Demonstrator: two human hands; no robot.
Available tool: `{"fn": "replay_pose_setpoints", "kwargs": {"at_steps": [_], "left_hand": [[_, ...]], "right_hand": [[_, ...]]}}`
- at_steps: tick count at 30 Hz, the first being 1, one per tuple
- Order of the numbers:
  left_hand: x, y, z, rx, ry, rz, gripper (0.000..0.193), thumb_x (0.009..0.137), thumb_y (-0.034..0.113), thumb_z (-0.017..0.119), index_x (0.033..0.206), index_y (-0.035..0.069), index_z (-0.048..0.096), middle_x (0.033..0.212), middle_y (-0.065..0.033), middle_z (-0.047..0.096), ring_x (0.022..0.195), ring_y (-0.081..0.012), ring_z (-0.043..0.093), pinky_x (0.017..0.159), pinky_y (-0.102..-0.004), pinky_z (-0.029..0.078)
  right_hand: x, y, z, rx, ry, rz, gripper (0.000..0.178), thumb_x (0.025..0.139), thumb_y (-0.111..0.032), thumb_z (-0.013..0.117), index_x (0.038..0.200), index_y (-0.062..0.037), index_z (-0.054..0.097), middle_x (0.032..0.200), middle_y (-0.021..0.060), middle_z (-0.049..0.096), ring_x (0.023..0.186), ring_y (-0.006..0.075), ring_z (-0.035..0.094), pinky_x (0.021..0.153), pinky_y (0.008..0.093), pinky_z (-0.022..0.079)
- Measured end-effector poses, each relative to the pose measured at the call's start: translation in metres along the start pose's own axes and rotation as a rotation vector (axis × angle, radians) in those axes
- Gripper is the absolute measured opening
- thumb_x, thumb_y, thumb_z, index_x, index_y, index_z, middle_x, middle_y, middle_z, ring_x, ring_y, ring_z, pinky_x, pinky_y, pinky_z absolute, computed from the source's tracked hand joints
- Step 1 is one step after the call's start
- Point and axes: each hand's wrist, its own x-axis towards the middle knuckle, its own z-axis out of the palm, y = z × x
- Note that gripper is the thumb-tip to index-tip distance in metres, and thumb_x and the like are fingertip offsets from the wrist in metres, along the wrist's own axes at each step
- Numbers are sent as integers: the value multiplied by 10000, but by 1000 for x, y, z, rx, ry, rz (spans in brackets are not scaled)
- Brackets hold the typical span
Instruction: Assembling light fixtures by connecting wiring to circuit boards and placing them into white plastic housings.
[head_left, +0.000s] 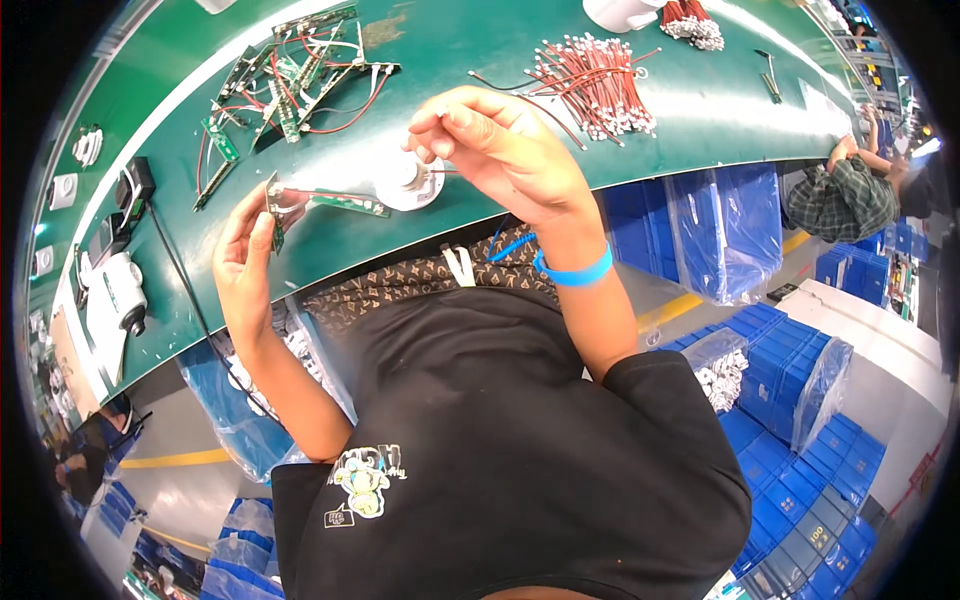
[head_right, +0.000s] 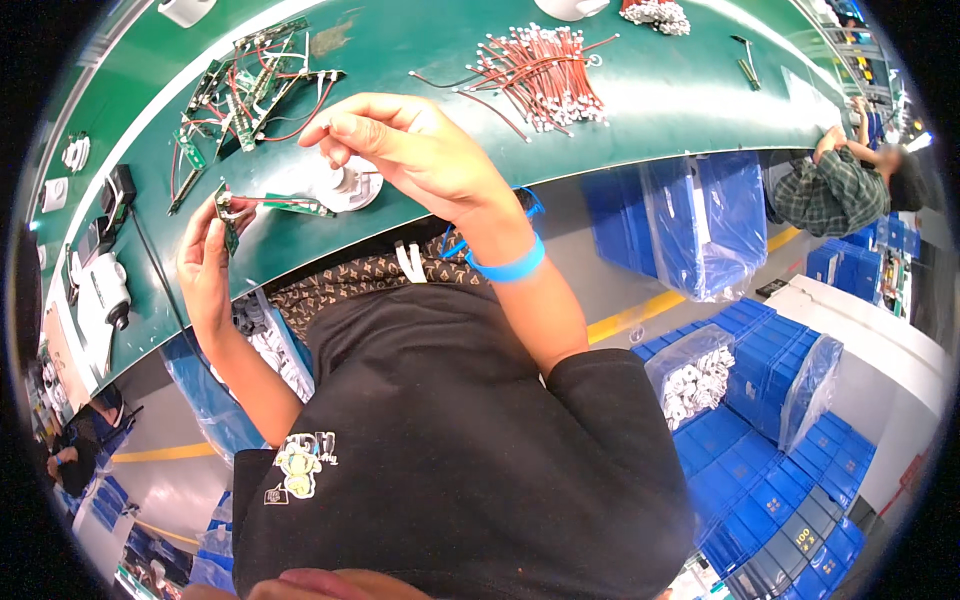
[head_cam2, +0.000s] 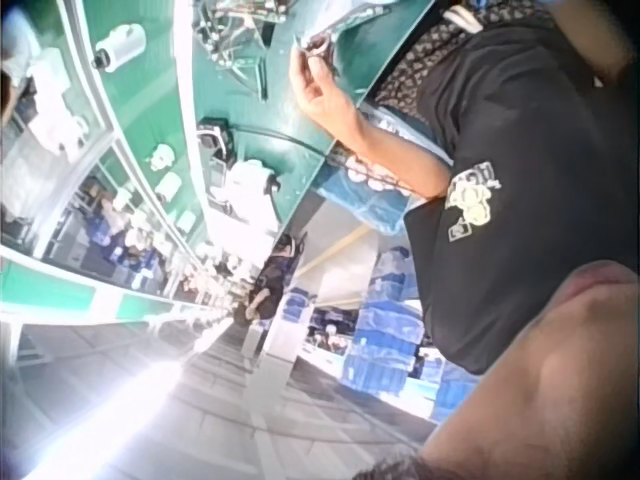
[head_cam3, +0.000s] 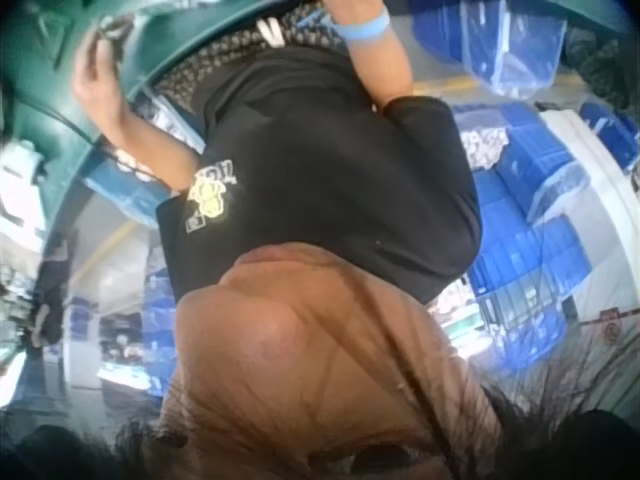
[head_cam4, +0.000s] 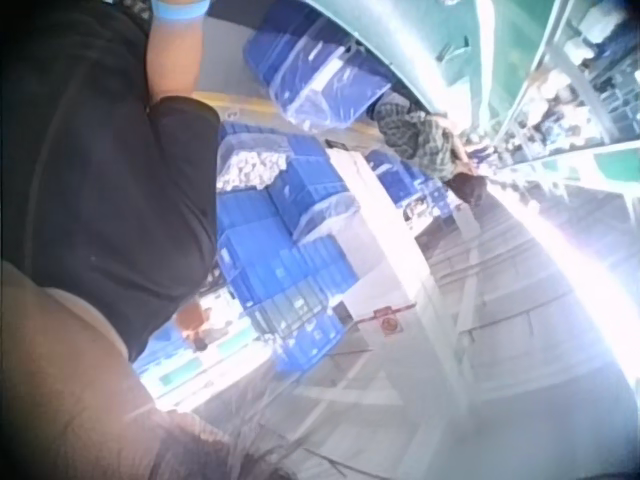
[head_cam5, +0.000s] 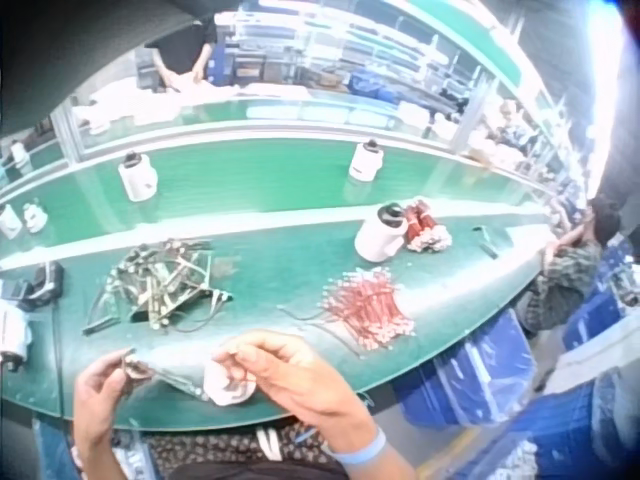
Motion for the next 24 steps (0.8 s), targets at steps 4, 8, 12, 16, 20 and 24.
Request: {"fn": "replay_pose_setpoints", "kwargs": {"at_steps": [4, 8, 12, 16, 20, 24], "left_hand": [[-2, -9, 6, -41, 31, 39, 380, 940, 142, 562, 1265, -51, 532, 1132, -150, 644, 1049, -202, 609, 944, -331, 459], [-5, -14, 11, -269, 44, 42, 354, 967, 130, 491, 1243, -91, 487, 1143, -201, 610, 1069, -336, 617, 1012, -450, 443], [-9, -1, 30, -522, -69, 51, 370, 946, 121, 513, 1252, -85, 489, 1133, -253, 619, 1040, -378, 629, 969, -447, 474], [-12, 6, 49, -558, -48, -48, 368, 963, 123, 506, 1294, -36, 476, 1104, -226, 632, 972, -316, 663, 896, -425, 532], [-18, 11, 60, -490, -47, -124, 377, 961, 123, 525, 1295, -48, 488, 1114, -204, 637, 929, -298, 682, 875, -399, 545], [-22, 18, 71, -442, -50, -150, 369, 959, 111, 532, 1285, -62, 505, 1128, -196, 637, 934, -301, 683, 864, -372, 549]], "right_hand": [[1, 4, -5, 73, 15, 8, 266, 927, -190, 620, 1053, 42, 649, 924, 63, 639, 866, 116, 564, 808, 253, 465], [-2, -3, 0, -30, 69, 58, 191, 900, -122, 636, 1007, 35, 656, 936, 91, 654, 886, 142, 598, 820, 277, 478], [-3, -12, 29, -503, 217, 72, 122, 833, -29, 686, 940, 30, 675, 877, 92, 679, 801, 145, 640, 760, 275, 516], [-4, -4, 47, -967, 197, -269, 112, 722, -22, 753, 819, 2, 704, 840, 89, 696, 760, 156, 659, 696, 274, 511], [0, 7, 48, -1225, 140, -523, 123, 708, -36, 749, 820, -22, 700, 807, 86, 688, 736, 224, 656, 679, 301, 510], [0, 14, 44, -1443, 81, -635, 127, 706, -39, 734, 821, -29, 682, 799, 72, 672, 754, 238, 650, 665, 330, 508]]}}
